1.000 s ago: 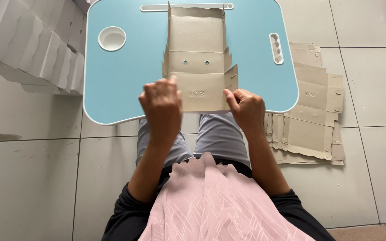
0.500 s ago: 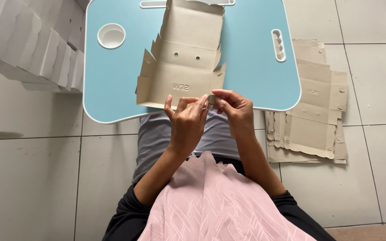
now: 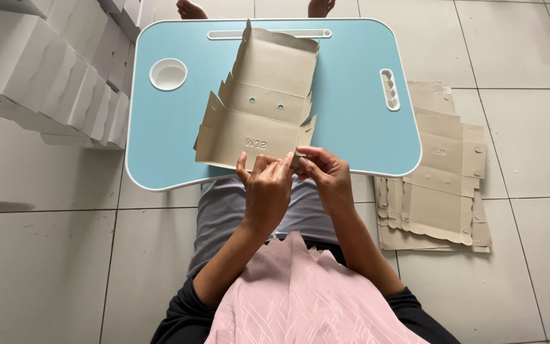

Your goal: Assembling small white cardboard boxes from flat templates on a lap desk.

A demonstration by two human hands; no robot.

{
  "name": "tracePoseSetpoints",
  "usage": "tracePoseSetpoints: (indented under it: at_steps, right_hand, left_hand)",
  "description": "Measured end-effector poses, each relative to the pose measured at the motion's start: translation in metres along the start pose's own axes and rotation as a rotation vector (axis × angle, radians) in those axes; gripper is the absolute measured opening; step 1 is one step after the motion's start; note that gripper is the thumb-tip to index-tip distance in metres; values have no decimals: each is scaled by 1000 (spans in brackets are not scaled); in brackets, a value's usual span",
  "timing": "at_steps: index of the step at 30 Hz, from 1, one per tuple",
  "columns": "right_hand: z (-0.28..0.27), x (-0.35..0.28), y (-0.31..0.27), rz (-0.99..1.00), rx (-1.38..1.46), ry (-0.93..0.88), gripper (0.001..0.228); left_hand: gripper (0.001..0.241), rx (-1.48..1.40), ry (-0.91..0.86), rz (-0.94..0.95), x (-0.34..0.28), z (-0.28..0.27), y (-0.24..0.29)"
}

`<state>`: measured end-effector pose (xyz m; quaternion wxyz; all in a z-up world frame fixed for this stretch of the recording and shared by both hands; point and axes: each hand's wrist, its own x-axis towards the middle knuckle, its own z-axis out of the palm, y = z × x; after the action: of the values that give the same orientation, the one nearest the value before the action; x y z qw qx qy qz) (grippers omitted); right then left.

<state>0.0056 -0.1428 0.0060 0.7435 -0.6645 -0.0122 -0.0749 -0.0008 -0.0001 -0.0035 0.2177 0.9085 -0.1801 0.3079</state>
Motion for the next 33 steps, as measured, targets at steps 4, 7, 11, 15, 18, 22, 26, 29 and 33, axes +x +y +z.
tracePoseSetpoints:
  at_steps: [4, 7, 11, 15, 18, 22, 26, 29, 33]
  right_hand:
    - [-1, -1, 15, -70, 43, 81, 30]
    - [0, -2, 23, -102, 66, 124, 35]
    - [-5, 0, 21, -159, -53, 117, 29]
    - [-21, 5, 10, -375, -474, 75, 26]
    - [-40, 16, 8, -438, -616, 76, 28]
    - [-78, 36, 11, -510, -749, 71, 29]
    - [-72, 26, -22, -605, -949, 197, 30]
    - [-46, 12, -19, -687, -1073, 200, 25]
    - [6, -5, -3, -782, -1070, 23, 33]
  left_hand:
    - [35, 4, -2, -10, -2, 1, 1]
    - [37, 4, -8, 10, -4, 5, 4]
    - [44, -4, -24, 51, -5, 13, 17]
    - [35, -167, 14, 91, 5, 8, 26]
    - [42, -235, 41, 54, 23, -11, 1]
    - [38, -166, 141, -62, 34, -38, -52]
    - [36, -350, 96, -215, 26, -35, -75]
    - [32, -515, 17, -274, 23, -24, -69]
    - [38, -616, -4, -332, 13, 0, -62]
